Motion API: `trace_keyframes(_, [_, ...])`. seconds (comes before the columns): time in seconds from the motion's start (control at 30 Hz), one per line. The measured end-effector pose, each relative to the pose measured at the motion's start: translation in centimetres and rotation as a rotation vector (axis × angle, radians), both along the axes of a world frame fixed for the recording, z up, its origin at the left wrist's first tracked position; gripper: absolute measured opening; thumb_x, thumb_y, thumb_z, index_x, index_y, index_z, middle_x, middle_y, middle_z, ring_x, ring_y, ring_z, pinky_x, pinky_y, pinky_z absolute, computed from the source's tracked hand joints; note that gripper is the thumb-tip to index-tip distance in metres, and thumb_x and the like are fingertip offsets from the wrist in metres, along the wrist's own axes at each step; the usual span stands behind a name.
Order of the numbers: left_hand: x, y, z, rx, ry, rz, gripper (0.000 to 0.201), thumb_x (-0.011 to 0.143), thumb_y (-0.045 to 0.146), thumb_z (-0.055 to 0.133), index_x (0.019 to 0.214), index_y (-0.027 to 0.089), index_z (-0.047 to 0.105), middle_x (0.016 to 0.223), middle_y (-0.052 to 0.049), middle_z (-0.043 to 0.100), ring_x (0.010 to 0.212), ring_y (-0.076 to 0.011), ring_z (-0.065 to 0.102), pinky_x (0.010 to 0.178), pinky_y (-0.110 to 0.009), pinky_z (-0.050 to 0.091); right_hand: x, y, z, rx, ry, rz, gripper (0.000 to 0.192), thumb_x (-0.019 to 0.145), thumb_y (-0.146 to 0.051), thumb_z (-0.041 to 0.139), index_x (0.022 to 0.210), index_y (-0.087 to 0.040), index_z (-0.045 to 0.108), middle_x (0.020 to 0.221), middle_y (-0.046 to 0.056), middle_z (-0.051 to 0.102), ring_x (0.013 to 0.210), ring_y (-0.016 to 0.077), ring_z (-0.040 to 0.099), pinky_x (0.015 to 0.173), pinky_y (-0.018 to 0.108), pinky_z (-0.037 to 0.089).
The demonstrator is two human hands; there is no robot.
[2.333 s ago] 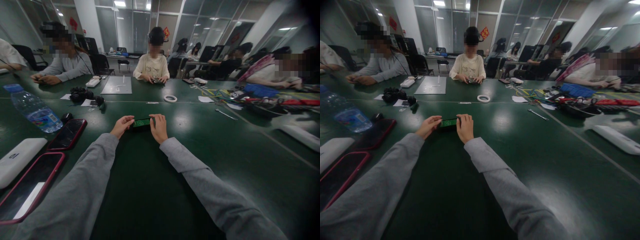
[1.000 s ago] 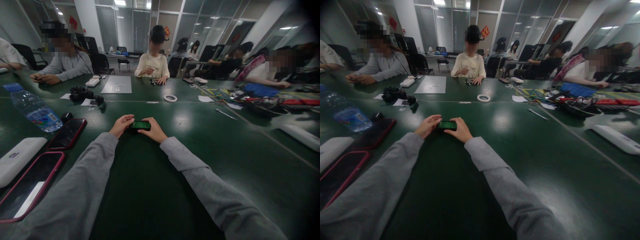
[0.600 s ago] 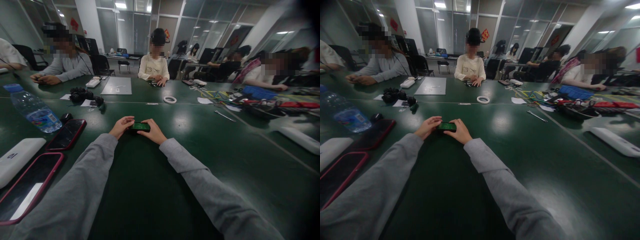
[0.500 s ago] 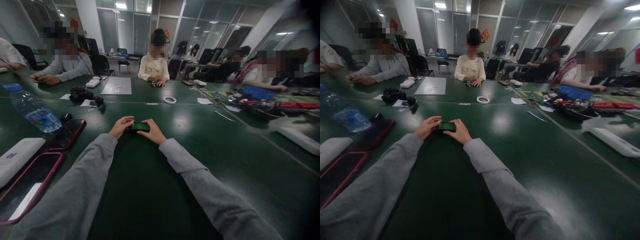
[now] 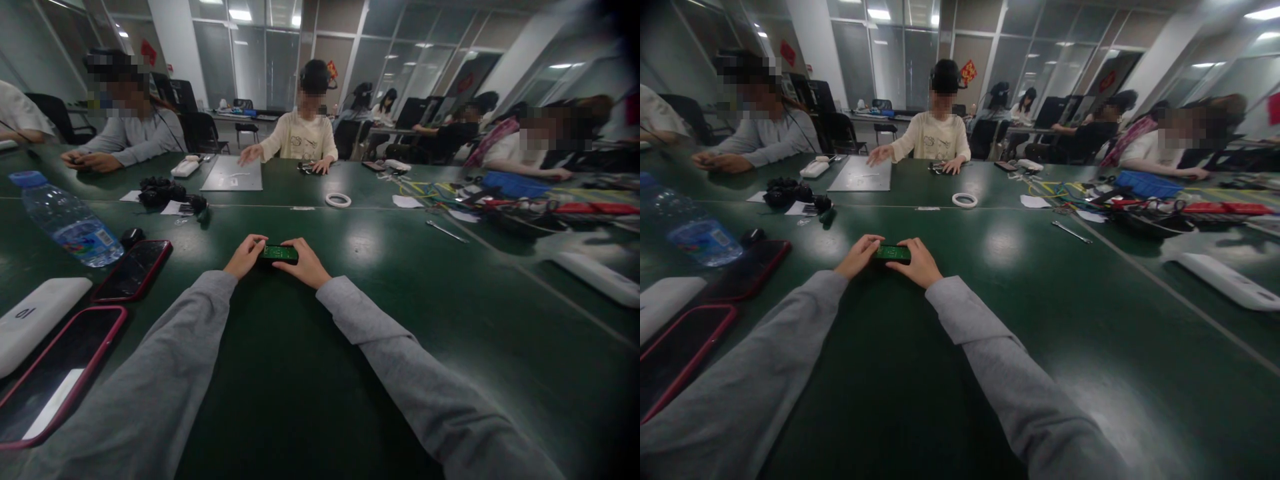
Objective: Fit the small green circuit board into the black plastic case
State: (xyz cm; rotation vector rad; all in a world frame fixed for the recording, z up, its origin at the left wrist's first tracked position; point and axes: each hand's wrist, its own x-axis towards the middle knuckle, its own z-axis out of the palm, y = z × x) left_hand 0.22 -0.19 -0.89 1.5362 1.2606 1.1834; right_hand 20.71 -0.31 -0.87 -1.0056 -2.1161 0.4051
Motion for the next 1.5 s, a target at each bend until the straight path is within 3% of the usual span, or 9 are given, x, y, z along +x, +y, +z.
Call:
trace_keyframes(0.37, [-0.2,-1.0,1.0,0.085,0.176,0.09,0.03,0.079,0.05,0.059,0.094,0.025,0.066,0.076,-0.002,0.062,0.074,-0.0177,0.055,0.071,-0.028,0.037,0.0,0.0,-0.1,0.002,-0.005,-0.01,0.054,0.074,-0.051,0.071,0.114,-0.02,0.052,0.108,0.008,0.052,0.101,0.0222,0.054,0.088,0.039,0.047])
trace_keyframes(0.53, [-0.3,-0.8,0.9,-0.014,0.021,0.059,0.03,0.075,0.05,0.064,0.086,0.023,0.067,0.069,-0.001,0.061,0.064,-0.0155,0.052,0.059,-0.026,0.037,0.0,0.1,-0.1,0.004,0.006,-0.011,0.053,0.073,-0.049,0.072,0.113,-0.021,0.052,0.108,0.008,0.052,0.102,0.0223,0.054,0.09,0.04,0.047])
trace_keyframes(0.83, [-0.6,0.1,0.3,-0.034,0.0,-0.039,0.036,0.077,0.048,0.061,0.099,0.02,0.067,0.079,-0.003,0.062,0.054,-0.0089,0.047,0.049,-0.022,0.037,0.0,0.0,-0.1,-0.008,0.005,-0.02,0.053,0.074,-0.051,0.071,0.113,-0.022,0.053,0.108,0.008,0.052,0.101,0.0227,0.054,0.088,0.04,0.047])
trace_keyframes(1.03, [-0.6,0.1,0.3,-0.059,-0.005,-0.044,0.038,0.076,0.047,0.062,0.101,0.019,0.066,0.073,-0.003,0.061,0.053,-0.0089,0.047,0.049,-0.022,0.036,0.0,0.0,-0.1,-0.007,0.004,-0.03,0.052,0.074,-0.05,0.071,0.113,-0.022,0.053,0.108,0.008,0.052,0.1,0.0228,0.055,0.087,0.04,0.048])
trace_keyframes(1.5, [-0.4,-0.2,0.5,-0.063,0.062,-0.013,0.045,0.075,0.055,0.059,0.101,0.018,0.065,0.081,-0.004,0.066,0.063,-0.0128,0.054,0.055,-0.024,0.041,-0.1,0.0,0.0,0.007,-0.006,-0.027,0.052,0.075,-0.049,0.071,0.113,-0.021,0.052,0.108,0.007,0.052,0.1,0.0219,0.055,0.088,0.039,0.048])
